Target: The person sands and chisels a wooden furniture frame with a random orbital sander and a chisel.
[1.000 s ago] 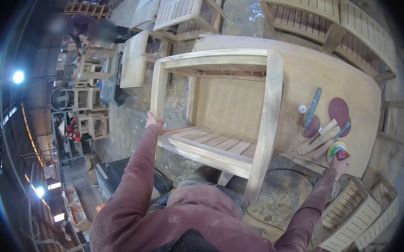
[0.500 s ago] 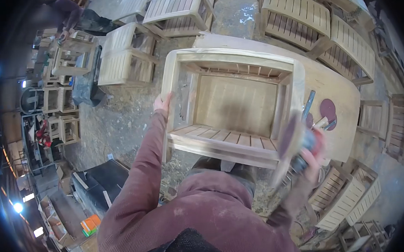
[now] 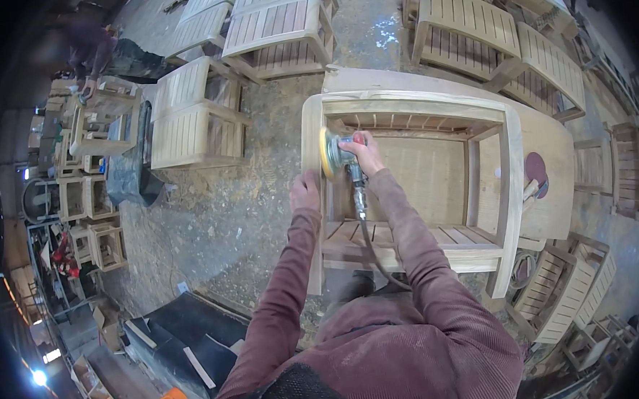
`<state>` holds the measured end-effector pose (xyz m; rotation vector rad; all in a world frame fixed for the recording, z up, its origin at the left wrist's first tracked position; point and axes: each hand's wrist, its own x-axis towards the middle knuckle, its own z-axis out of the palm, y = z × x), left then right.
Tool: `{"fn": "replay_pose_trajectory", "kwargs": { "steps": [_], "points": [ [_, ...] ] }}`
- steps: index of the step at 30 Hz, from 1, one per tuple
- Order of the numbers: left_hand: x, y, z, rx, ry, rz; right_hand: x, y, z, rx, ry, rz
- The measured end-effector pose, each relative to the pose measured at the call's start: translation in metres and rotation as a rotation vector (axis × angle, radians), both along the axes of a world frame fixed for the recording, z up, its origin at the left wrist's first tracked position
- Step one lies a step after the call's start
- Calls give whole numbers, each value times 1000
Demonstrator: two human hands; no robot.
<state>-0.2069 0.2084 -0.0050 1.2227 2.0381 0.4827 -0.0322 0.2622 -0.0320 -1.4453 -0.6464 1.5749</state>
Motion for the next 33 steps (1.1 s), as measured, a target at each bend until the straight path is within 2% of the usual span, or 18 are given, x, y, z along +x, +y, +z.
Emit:
{"fn": "replay_pose_trajectory", "kwargs": {
  "steps": [3, 4, 5, 8, 11, 12, 14, 16, 17, 19, 21, 22, 23, 25, 26, 28, 31, 33],
  "points": [
    [1, -13, -16, -34, 86, 15, 5, 17, -10, 104, 40, -45],
    [1, -13, -13, -31, 85, 6, 0, 18, 15, 38, 66, -110],
    [0, -7, -10, -12, 91, -4, 3, 17, 15, 45, 67, -115],
    [0, -7, -15, -15, 118, 17, 10, 4, 20, 7, -29, 93],
    [13, -8, 15, 37, 127, 46, 0, 11, 11, -13, 135, -79],
    [13, -8, 10, 36, 122, 12, -4, 16, -8, 40, 87, -154],
    [0, -6, -23, 60, 188, -11, 3, 7, 8, 23, 45, -47],
    [-23, -4, -73, 155, -93, -15, 33, -29, 57, 223, -199, 246],
    [-14, -6, -56, 166, -59, -35, 50, -47, 91, 218, -212, 220],
    [0, -9, -22, 183, -19, -78, 80, -82, 153, 261, -693, 390],
    [6, -11, -8, 130, 10, -33, 124, -116, 160, 301, -949, 146],
    [6, -12, -12, 199, -6, -41, 147, -131, 165, 197, -1160, 39],
    [8, -12, -10, 204, -15, -52, 175, -146, 169, 139, -1223, -73],
    [10, -11, -9, 191, 4, -25, 233, -176, 172, -136, -1374, -117],
    [11, -10, -9, 191, -7, -29, 254, -186, 171, -139, -1385, -122],
    [11, -9, -12, 178, 72, -20, 280, -199, 166, -375, -1409, -32],
    [12, -7, -12, 180, 96, -17, 281, -168, 143, -222, -1555, -93],
    [10, -9, -7, 150, 123, -19, 289, -116, 150, -332, -1530, -20]
  ]
}}
